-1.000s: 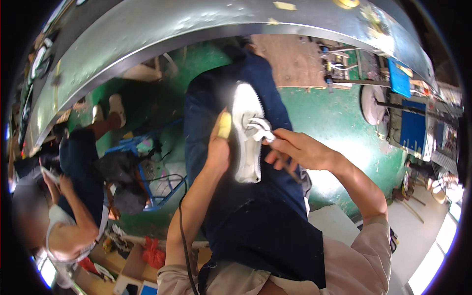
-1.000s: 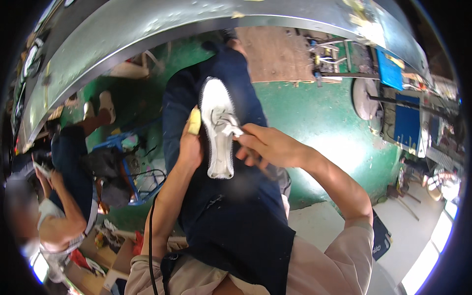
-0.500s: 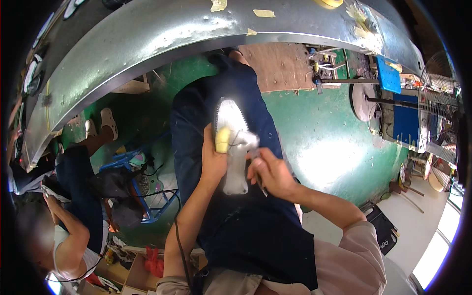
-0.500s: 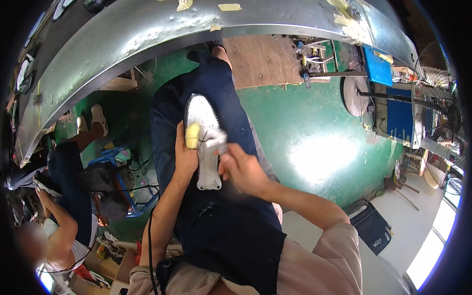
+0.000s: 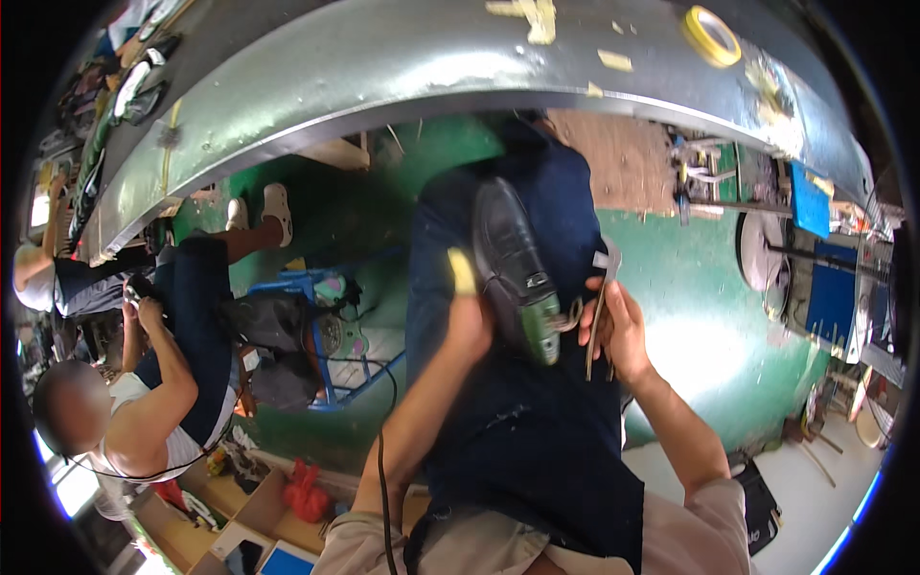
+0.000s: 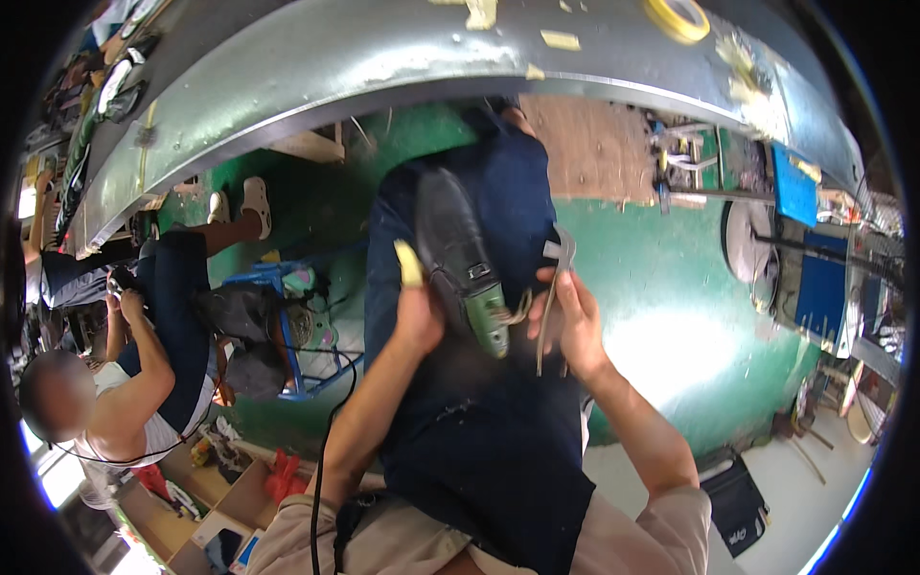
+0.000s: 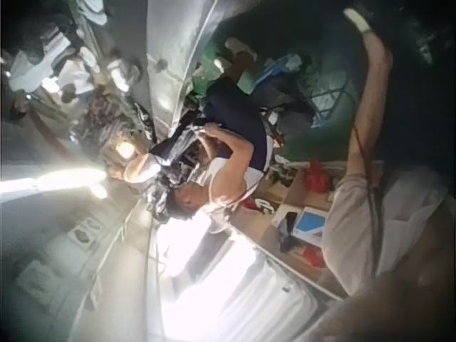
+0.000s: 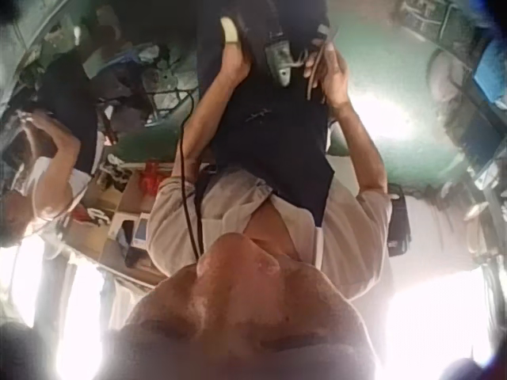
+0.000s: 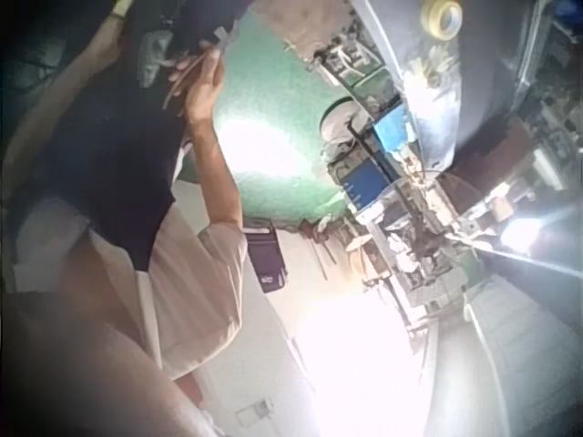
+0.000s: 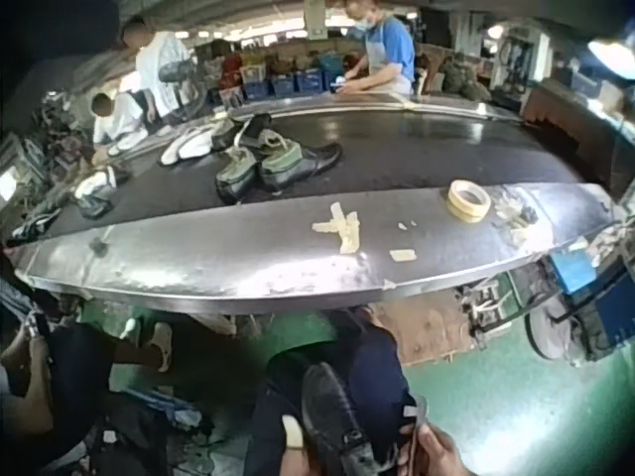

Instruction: The recorder is assembling shoe components, using pliers and adhesive to attach soles and structural pieces to shoe uppers at a factory workstation.

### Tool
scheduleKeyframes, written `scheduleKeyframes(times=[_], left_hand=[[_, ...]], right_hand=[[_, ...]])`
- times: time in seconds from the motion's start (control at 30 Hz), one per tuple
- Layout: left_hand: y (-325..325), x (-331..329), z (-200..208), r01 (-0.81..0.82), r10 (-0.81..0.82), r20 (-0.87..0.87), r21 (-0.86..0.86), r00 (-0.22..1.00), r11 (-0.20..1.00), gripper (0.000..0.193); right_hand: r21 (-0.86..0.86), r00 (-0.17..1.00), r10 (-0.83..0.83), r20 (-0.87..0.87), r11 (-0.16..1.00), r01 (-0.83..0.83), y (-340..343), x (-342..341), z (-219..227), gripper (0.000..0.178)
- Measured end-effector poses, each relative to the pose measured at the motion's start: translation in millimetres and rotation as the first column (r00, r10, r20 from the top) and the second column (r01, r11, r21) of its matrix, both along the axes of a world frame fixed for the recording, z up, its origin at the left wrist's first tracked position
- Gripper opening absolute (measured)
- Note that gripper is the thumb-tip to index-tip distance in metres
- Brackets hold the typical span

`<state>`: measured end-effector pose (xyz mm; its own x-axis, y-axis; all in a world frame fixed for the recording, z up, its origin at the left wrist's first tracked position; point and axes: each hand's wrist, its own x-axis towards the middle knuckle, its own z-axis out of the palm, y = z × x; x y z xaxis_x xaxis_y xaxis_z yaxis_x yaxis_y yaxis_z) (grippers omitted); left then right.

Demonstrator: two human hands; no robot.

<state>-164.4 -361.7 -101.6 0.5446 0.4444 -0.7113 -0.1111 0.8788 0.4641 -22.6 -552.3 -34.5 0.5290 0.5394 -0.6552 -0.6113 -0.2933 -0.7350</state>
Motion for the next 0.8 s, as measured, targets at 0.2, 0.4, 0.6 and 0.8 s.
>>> scheduleKeyframes(times=[0.2,0.4,0.6,0.8], left_hand=[[17.2,-13.1,28.1,0.209,-0.195,0.121,-0.114,0.973,0.971,0.071],[47.7,-3.8,83.0,0.203,-0.18,0.141,-0.174,0.974,0.964,0.059],[50.1,-13.3,70.6,0.171,-0.081,0.321,-0.265,0.944,0.949,0.057],[28.0,-34.4,86.9,0.068,-0.065,-0.019,0.197,0.998,0.978,0.059]], right_hand=[[-0.066,0.956,0.144,0.256,0.989,-0.132,24.9,18.9,27.9,0.057],[-0.415,0.397,0.407,0.822,0.907,-0.07,106.2,158.5,96.4,0.049],[-0.403,-0.42,0.42,0.804,0.906,0.133,141.5,251.5,79.2,0.037],[-0.343,0.424,0.755,0.499,0.622,-0.704,87.9,75.8,79.3,0.059]])
